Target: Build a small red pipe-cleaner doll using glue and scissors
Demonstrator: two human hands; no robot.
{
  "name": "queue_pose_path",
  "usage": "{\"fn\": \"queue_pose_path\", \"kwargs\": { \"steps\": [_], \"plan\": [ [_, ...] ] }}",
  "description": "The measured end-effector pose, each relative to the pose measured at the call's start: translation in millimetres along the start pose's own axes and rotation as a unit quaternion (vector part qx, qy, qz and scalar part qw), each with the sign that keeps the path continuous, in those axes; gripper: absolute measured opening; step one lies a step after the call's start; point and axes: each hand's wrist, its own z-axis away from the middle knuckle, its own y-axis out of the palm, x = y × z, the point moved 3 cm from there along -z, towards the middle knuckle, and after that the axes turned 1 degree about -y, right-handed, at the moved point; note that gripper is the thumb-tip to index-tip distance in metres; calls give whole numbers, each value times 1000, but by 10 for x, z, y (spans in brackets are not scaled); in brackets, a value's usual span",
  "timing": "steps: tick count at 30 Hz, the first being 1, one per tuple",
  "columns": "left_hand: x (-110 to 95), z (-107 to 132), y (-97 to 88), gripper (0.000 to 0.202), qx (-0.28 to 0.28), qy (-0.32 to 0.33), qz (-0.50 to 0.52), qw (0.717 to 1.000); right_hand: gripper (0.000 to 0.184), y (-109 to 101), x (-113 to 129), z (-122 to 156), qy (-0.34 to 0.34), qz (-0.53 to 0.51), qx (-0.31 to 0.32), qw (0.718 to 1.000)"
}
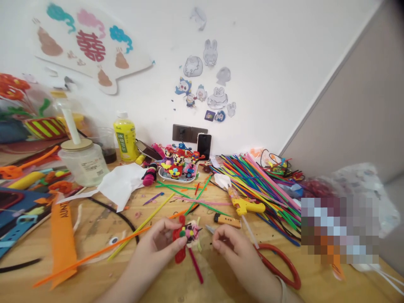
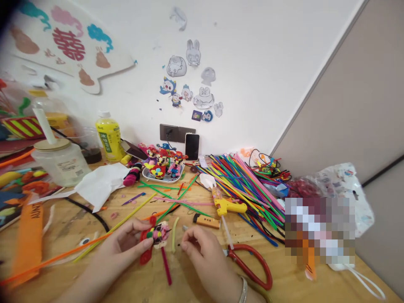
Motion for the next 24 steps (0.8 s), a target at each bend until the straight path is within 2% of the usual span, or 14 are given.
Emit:
{"fn": "queue_pose_path", "kwargs": {
  "steps": [4, 9, 15, 24],
  "plan": [
    [84, 63, 79, 29, 32, -15, 25, 999, 12, -13, 109, 50, -78, -16, -73, 994],
    [40, 75, 114, 30, 34, -26, 34, 999, 10, -44, 197, 84, -164, -12, -103, 981],
    [30, 61, 120, 27, 34, -16, 64, 997, 10, -34, 196, 76, -156, 14, -110, 982],
    [85, 67, 94, 23, 50, -8, 45, 998, 9, -32, 205, 88, -173, 30, -104, 979]
  ]
}}
